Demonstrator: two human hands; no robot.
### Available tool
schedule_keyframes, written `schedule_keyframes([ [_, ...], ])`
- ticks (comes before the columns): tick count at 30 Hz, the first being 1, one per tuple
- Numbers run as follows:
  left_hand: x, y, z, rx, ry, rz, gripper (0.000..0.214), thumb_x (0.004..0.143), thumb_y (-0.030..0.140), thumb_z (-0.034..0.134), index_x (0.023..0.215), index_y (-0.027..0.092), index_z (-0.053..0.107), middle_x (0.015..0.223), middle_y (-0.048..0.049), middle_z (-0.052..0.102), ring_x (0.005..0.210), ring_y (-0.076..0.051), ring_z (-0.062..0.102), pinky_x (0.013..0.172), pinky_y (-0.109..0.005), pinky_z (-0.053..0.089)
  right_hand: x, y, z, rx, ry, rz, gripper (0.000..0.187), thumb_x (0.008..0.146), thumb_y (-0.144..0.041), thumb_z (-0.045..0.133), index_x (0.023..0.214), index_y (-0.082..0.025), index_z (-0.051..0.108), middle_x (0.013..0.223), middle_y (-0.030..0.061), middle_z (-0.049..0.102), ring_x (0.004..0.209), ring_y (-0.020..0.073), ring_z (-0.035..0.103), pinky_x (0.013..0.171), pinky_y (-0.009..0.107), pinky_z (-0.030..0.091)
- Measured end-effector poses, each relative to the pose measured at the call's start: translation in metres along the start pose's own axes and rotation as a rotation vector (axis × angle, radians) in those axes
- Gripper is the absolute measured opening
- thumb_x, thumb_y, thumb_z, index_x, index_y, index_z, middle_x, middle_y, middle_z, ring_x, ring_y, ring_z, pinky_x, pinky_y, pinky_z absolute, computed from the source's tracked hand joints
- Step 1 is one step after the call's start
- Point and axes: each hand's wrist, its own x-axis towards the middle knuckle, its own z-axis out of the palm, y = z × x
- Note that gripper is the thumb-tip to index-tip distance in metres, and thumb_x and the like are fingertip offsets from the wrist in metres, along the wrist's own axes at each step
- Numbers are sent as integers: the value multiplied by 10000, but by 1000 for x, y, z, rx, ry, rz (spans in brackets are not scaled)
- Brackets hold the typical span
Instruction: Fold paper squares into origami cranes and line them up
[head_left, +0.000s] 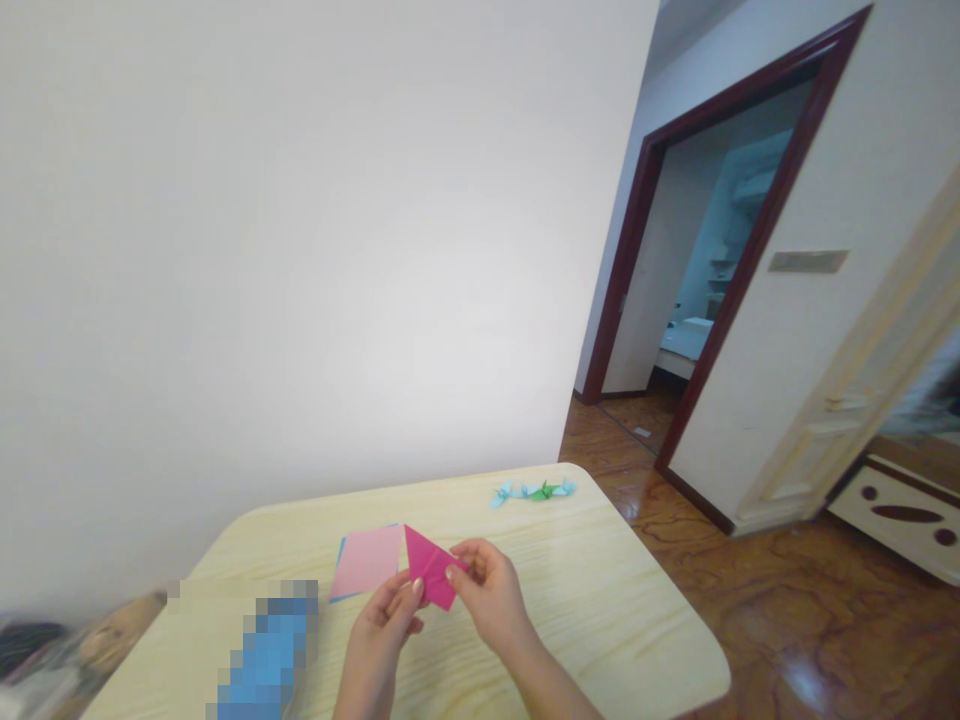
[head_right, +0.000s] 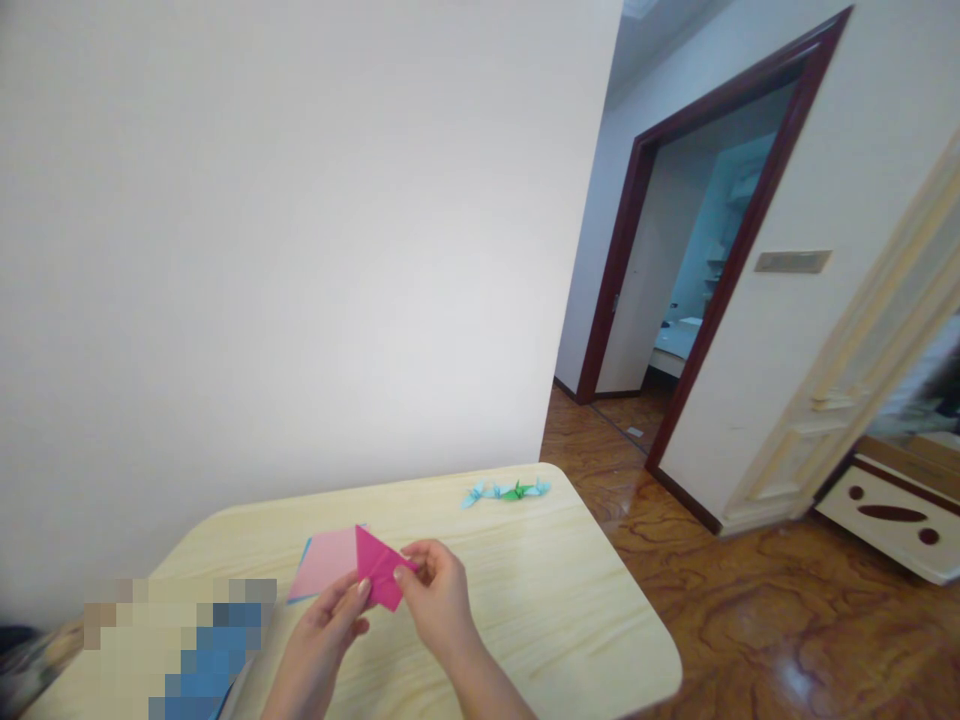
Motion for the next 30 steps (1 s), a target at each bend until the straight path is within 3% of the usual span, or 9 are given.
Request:
schedule_keyframes([
  [4, 3, 9, -4, 172, -89, 57, 389, 507, 447, 739, 761, 159, 676, 618, -27, 698, 573, -169, 592, 476, -221, 424, 1, 4, -5, -74, -5, -27, 177, 645, -152, 599, 820, -153, 572, 638, -4, 589, 567, 132, 550, 536, 236, 425],
  [8, 5, 8, -4, 229, -126, 184, 300, 558, 432, 715, 711, 178, 670, 633, -19, 701, 622, -190, 620, 575, -249, 464, 2, 3, -8, -91, -135, 23, 300, 631, -138, 593, 930, -144, 573, 579, -44, 544, 528, 115, 519, 515, 219, 397],
  [13, 5, -1, -2, 265, -162, 252, 297, 584, 425, 705, 734, 173, 656, 623, -21, 685, 592, -184, 614, 546, -245, 457, 4, -3, -7, -179, -227, 92, 102, 596, -190, 649, 661, -120, 611, 544, -37, 540, 489, 89, 458, 480, 201, 349],
  [19, 4, -6, -5, 244, -193, 256, 294, 605, 379, 711, 809, 183, 630, 602, 7, 641, 584, -167, 592, 540, -230, 428, 4, 0, -6, -68, -243, 183, 177, 563, -261, 699, 554, -114, 601, 471, -54, 515, 438, 69, 410, 465, 196, 324],
  [26, 2, -3, -1, 253, -170, 264, 281, 591, 382, 721, 768, 197, 605, 544, 32, 622, 483, -130, 529, 490, -214, 377, 7, 10, -18, 9, -169, 203, 352, 595, -449, 686, 511, -114, 622, 432, -34, 523, 416, 77, 415, 449, 199, 295],
  [30, 5, 0, -4, 214, -87, 229, 329, 523, 403, 748, 726, 195, 593, 492, 36, 622, 473, -136, 541, 490, -216, 382, 14, 11, -35, 34, -36, 208, 425, 670, -552, 580, 706, -133, 635, 587, -2, 588, 473, 85, 476, 468, 193, 336],
])
